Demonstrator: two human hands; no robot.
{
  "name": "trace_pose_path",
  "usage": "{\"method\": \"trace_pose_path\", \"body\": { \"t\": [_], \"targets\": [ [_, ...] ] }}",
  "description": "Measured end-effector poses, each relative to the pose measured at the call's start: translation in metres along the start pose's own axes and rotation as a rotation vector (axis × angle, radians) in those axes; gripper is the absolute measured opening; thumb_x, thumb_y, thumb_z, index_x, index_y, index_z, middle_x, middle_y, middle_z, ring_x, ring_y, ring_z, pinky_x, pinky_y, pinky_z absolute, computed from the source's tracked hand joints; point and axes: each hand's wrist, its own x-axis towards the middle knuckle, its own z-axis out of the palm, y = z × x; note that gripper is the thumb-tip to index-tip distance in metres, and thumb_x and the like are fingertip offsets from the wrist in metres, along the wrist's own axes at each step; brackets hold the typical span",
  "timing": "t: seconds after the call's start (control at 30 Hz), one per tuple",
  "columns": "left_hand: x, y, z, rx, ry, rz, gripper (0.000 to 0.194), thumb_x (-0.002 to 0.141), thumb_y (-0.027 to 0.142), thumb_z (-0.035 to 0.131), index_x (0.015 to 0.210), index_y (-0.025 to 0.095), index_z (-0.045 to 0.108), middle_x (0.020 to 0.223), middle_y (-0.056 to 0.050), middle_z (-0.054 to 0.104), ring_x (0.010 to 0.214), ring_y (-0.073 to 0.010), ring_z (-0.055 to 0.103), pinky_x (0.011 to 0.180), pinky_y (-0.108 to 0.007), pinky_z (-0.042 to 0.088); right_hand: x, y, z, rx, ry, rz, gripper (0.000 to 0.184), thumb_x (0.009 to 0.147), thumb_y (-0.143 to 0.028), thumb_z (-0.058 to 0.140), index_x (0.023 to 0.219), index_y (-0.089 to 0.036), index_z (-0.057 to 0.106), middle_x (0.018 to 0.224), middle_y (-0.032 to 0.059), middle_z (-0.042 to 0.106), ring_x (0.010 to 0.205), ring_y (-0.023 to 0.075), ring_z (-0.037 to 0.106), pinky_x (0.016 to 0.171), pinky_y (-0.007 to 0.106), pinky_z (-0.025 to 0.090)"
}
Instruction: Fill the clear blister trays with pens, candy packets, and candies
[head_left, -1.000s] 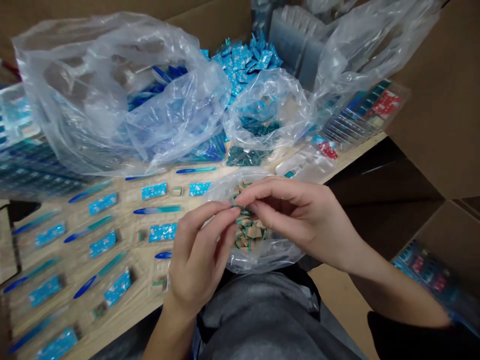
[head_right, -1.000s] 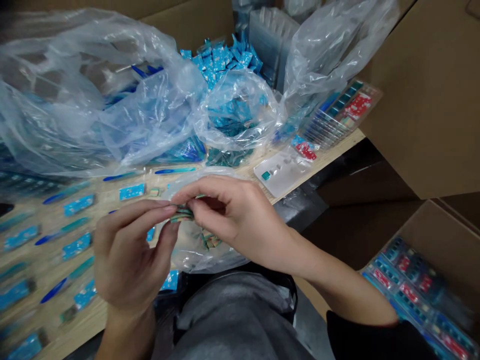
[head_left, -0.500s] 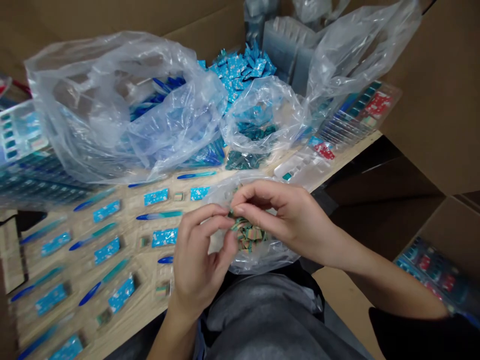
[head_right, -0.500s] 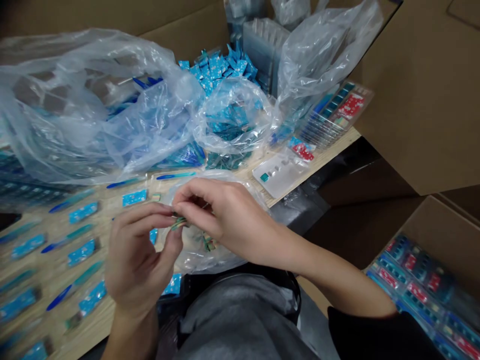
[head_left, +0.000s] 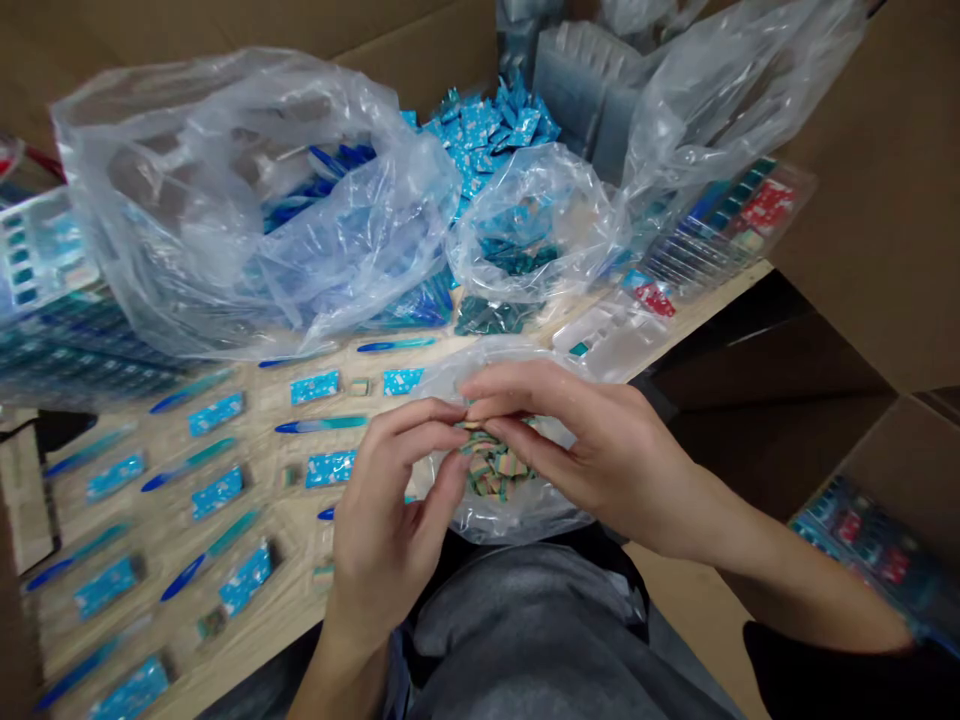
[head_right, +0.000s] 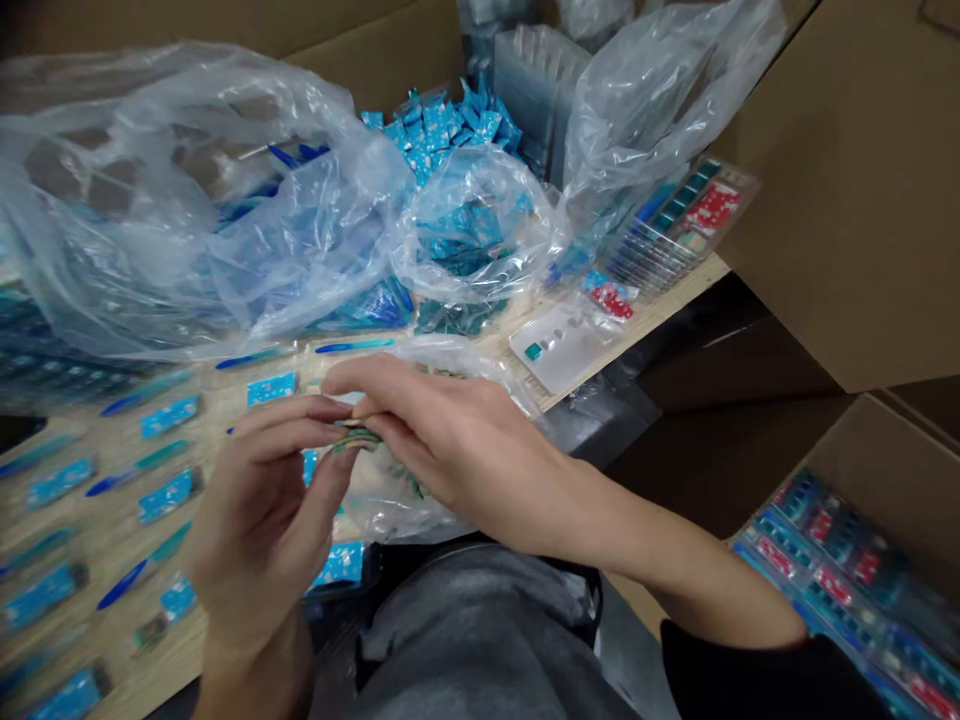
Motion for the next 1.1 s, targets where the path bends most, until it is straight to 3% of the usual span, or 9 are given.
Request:
{"method": "trace_pose_path", "body": {
  "t": [0.13,0.27,0.43,0.53,0.63,0.8,0.93,1.0,1.1],
  "targets": [
    [-0.001,0.0,0.006,-0.042,0.129,-0.022,0.035,0.083,-0.005,0.061,0.108,0.019,0.064,0.102,-0.003,0.064,0.098,-0.0138,0.063,0.086,-0.028,0.052,0.0,0.0,-0.001,0.062,-0.044,-0.02,0.028,0.096,-0.004,0.051,0.117,-0.02,0.061,0.119,0.0011,0.07,0.112,0.0113,0.066,0.096,0.023,0.056],
    [0.001,-0.002,0.009,-0.113,0.2,0.0,0.034,0.082,-0.002,0.065,0.105,0.022,0.062,0.095,-0.001,0.065,0.092,-0.0148,0.065,0.087,-0.034,0.054,-0.002,0.003,0.001,0.215,0.015,0.133,0.03,0.092,-0.002,0.052,0.115,-0.019,0.061,0.107,0.0006,0.072,0.097,0.0103,0.071,0.083,0.019,0.058],
    [0.004,-0.005,0.007,-0.294,0.151,-0.004,0.039,0.08,-0.005,0.065,0.109,0.021,0.058,0.091,0.001,0.064,0.088,-0.0123,0.064,0.084,-0.029,0.054,-0.003,0.007,0.005,0.193,0.108,0.194,0.033,0.09,-0.001,0.055,0.117,-0.018,0.06,0.093,-0.0015,0.073,0.086,0.0091,0.072,0.072,0.015,0.057],
    [0.002,-0.004,0.005,-0.261,0.103,-0.039,0.041,0.079,-0.006,0.064,0.109,0.021,0.059,0.094,0.0,0.063,0.091,-0.0131,0.064,0.083,-0.029,0.054,-0.003,0.004,0.003,0.099,0.061,0.119,0.036,0.093,-0.004,0.053,0.124,-0.021,0.059,0.102,-0.0003,0.073,0.091,0.0106,0.072,0.078,0.018,0.059],
    [-0.001,-0.003,0.003,-0.126,0.082,-0.075,0.042,0.081,-0.003,0.064,0.112,0.024,0.06,0.101,-0.001,0.063,0.097,-0.0145,0.063,0.089,-0.031,0.052,-0.005,-0.002,-0.002,0.023,-0.039,0.063,0.045,0.094,-0.004,0.049,0.133,-0.025,0.055,0.117,0.0004,0.071,0.109,0.0142,0.069,0.09,0.024,0.059],
    [-0.004,-0.004,0.002,-0.039,0.016,-0.107,0.037,0.087,0.004,0.063,0.117,0.026,0.062,0.108,-0.001,0.063,0.107,-0.0141,0.06,0.098,-0.028,0.048,-0.007,-0.006,-0.009,0.054,-0.136,0.068,0.061,0.091,0.002,0.049,0.144,-0.028,0.044,0.143,0.0011,0.056,0.122,0.0132,0.062,0.103,0.022,0.054],
    [-0.004,-0.004,0.0,-0.317,0.026,-0.232,0.024,0.092,0.01,0.062,0.109,0.025,0.066,0.1,0.0,0.063,0.097,-0.0097,0.062,0.085,-0.018,0.052,-0.008,0.0,-0.006,0.213,-0.129,0.05,0.049,0.096,-0.01,0.058,0.141,-0.027,0.048,0.14,0.0037,0.057,0.115,0.0132,0.066,0.095,0.025,0.06],
    [-0.005,-0.004,-0.001,-0.418,0.052,-0.256,0.021,0.092,0.013,0.063,0.108,0.026,0.068,0.099,0.0,0.064,0.096,-0.0088,0.062,0.081,-0.016,0.053,-0.008,0.001,-0.003,0.204,-0.076,0.03,0.033,0.096,-0.014,0.061,0.127,-0.024,0.059,0.123,0.0031,0.067,0.108,0.0132,0.068,0.092,0.026,0.061],
    [-0.007,-0.003,-0.002,-0.358,0.098,-0.235,0.028,0.091,0.013,0.066,0.113,0.029,0.07,0.102,0.0,0.067,0.1,-0.0094,0.064,0.084,-0.016,0.053,-0.005,0.0,0.002,0.112,0.039,-0.021,0.015,0.094,-0.009,0.062,0.103,-0.018,0.069,0.102,0.0024,0.074,0.099,0.0113,0.07,0.09,0.023,0.06]
  ]
}}
